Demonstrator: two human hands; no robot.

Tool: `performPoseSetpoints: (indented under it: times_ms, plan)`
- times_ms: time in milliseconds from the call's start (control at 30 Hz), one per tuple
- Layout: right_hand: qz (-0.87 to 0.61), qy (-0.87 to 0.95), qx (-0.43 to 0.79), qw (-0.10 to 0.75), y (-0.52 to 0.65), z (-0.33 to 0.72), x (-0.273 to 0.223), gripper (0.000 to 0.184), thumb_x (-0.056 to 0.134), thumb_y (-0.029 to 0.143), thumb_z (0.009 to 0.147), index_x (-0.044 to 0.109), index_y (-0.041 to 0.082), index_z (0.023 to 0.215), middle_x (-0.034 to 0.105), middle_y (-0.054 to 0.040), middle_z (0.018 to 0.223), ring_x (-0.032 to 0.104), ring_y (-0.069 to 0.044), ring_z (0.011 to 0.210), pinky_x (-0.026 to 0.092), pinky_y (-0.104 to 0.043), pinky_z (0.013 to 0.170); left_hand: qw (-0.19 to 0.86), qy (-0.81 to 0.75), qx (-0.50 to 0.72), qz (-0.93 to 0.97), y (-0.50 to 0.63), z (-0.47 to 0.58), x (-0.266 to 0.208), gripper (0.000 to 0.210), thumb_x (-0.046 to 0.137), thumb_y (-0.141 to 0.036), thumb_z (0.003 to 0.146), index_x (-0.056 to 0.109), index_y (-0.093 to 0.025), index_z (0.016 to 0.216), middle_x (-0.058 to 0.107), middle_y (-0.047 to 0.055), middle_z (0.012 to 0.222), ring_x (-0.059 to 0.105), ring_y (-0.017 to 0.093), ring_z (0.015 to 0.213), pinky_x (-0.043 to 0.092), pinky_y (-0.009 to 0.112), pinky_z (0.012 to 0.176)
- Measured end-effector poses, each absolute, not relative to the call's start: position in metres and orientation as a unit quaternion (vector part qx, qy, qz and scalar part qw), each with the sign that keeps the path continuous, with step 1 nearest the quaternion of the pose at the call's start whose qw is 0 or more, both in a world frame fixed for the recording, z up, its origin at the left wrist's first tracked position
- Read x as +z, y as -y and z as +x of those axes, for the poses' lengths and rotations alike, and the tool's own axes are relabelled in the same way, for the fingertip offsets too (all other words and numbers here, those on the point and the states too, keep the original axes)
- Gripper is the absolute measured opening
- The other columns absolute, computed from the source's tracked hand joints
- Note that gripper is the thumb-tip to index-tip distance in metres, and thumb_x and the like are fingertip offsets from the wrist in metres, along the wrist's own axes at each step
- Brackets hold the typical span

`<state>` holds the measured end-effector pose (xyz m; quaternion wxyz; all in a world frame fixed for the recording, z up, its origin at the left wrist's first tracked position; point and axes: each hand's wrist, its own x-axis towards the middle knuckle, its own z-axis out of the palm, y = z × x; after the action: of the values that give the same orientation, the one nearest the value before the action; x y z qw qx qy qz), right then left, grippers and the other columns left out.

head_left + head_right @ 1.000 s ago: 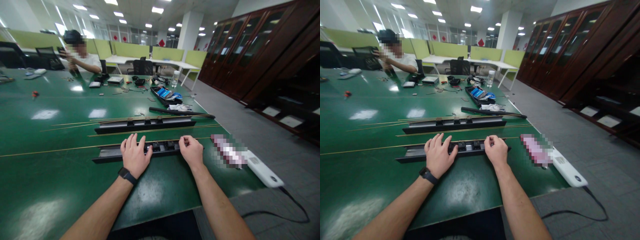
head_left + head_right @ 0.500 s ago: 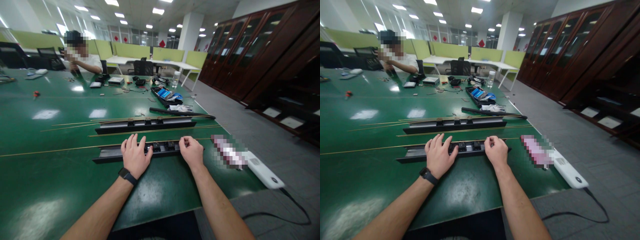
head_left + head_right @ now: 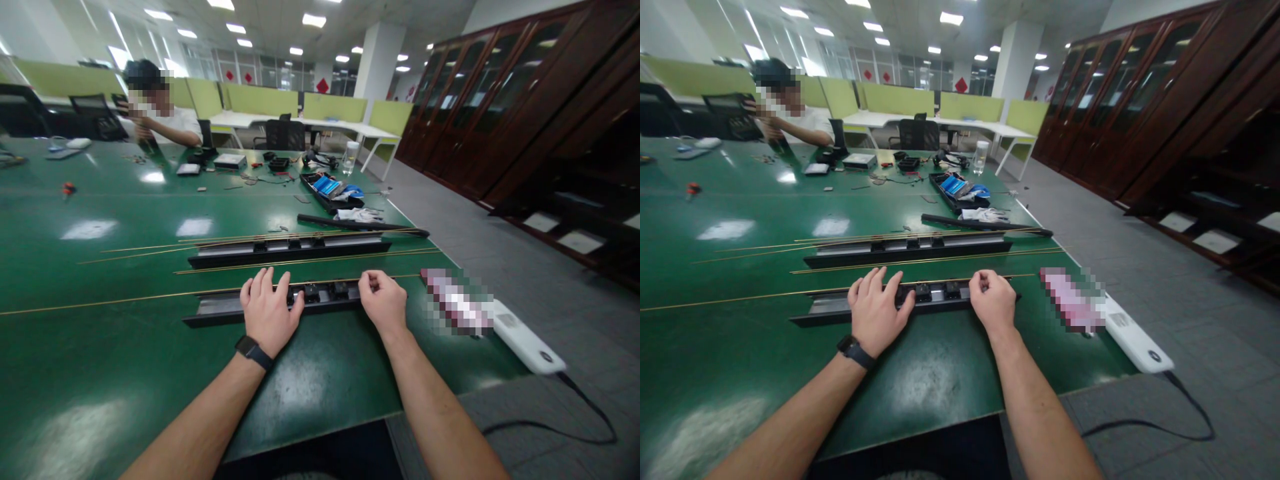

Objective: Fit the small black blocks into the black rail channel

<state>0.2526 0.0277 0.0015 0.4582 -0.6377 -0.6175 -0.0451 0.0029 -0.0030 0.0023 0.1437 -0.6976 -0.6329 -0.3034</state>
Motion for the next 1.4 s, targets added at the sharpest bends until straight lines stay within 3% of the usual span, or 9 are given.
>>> performPoseSetpoints:
  times_ms: [1400]
  plan:
    - [-0.644, 0.616, -0.033, 0.452, -0.0253, 0.2505, 0.006, 0.026, 0.056, 0.039, 0.095, 0.075, 0.022, 0.087, 0.075, -0.0037, 0.075, 0.07, -0.021, 0.075, 0.05, -0.032, 0.077, 0.129, 0.632, -0.316, -0.696, 0.0031, 0.003, 0.0032, 0.044, 0.058, -0.046, 0.099, 0.073, -0.021, 0.131, 0.063, 0.021, 0.146, 0.051, 0.039, 0.144, 0.032, 0.059, 0.12]
